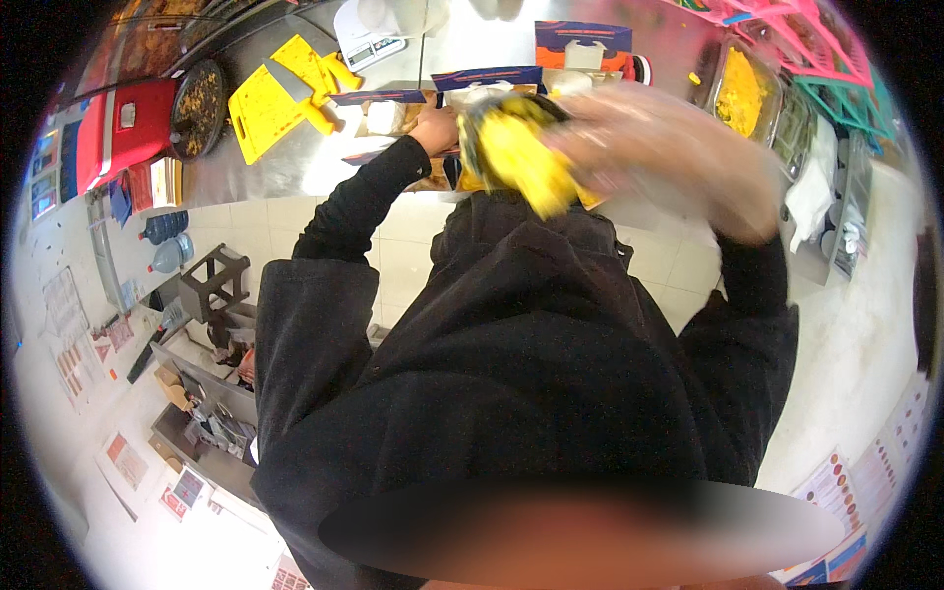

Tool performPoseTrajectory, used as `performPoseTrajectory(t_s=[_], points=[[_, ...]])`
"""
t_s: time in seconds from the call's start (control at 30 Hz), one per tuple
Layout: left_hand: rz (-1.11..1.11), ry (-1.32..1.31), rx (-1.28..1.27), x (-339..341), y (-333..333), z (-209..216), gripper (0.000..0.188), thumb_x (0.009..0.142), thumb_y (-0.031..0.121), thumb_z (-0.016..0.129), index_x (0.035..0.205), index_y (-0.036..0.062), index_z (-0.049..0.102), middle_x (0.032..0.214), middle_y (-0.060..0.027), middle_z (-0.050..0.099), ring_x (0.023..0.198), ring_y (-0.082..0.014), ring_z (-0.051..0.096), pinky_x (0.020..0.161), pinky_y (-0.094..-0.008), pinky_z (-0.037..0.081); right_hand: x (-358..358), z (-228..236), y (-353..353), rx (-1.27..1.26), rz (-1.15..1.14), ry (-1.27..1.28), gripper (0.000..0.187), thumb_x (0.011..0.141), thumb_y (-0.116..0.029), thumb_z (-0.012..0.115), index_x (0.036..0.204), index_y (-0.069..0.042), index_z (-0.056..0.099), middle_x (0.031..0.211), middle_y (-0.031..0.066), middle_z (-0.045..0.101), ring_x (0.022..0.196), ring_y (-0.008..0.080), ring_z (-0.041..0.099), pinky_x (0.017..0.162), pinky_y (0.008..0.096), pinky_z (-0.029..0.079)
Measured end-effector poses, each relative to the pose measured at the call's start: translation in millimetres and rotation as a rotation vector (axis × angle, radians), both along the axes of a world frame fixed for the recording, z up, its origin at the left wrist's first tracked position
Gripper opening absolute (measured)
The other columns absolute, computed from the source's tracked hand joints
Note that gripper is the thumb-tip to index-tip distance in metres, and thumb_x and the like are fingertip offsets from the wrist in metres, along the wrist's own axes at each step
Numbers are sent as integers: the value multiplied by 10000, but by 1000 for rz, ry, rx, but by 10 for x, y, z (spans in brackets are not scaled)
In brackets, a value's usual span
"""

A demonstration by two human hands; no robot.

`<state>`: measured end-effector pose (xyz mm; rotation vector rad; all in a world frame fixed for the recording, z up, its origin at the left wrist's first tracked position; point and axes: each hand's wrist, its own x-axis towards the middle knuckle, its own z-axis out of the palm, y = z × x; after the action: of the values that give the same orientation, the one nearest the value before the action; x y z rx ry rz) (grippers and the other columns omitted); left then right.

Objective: The person assembles bento-style meal boxes by placing cooked meat, rice, and yellow egg into compartments, then adding pickled vegetables and closing the lids. They handle multiple boxes sequentially and arrange them on the counter.

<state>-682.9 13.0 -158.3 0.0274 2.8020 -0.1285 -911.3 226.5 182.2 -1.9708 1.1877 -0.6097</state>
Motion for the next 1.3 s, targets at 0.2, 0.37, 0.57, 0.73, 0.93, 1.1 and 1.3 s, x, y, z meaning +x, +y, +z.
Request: performPoseTrajectory(t_s=[0.2,0.37,0.57,0.73,0.93,1.1,1.3], points=[[-31,-231,11,87,-213,331,252,861,307,543,1055,348,698,1234,-6,596,1270,-200,451,1147,-435,193,527,-2428,-1023,201,-13,765,332,886,-285,604,1030,14,581,977,230,645,987,360,616,822,408,509],[-39,91,-26,300,-216,361,269,841,289,556,1039,172,696,1291,-105,544,1273,-299,434,1002,-420,365,1231,-3408,-862,290,-786,304,427,789,-39,542,1161,141,437,833,278,634,853,414,651,759,459,527],[-57,41,-38,466,-383,122,268,857,280,519,935,174,752,1345,-26,546,1407,-254,265,1176,-358,122,1486,-3663,-792,87,-817,285,685,771,-45,578,1371,125,294,1156,336,535,1074,442,559,899,464,465],[-160,91,-75,438,-469,75,237,790,221,558,814,103,761,1302,-40,579,1385,-247,308,1170,-358,169,1391,-3457,-908,222,-811,239,616,794,-75,558,1347,93,346,1151,323,550,1067,447,560,912,481,454],[-82,59,49,424,-445,156,300,785,167,538,985,22,708,1250,-120,589,1330,-284,388,1137,-379,272,1110,-2773,-901,377,-847,-62,394,851,-209,552,1157,40,563,1068,291,604,1051,418,568,889,464,460],[-147,97,175,307,-421,459,250,795,131,519,961,58,692,1127,-80,638,1262,-249,460,1149,-399,254,77,-2287,100,510,-1319,-996,443,865,-429,642,1148,-88,627,1072,50,613,942,184,574,716,313,462],[411,177,726,277,-213,1160,199,854,0,470,993,32,610,903,-153,674,874,-368,643,721,-422,501,-2120,-3047,1683,82,-1754,195,371,858,-373,606,953,-14,591,714,143,623,684,249,627,605,347,488]])
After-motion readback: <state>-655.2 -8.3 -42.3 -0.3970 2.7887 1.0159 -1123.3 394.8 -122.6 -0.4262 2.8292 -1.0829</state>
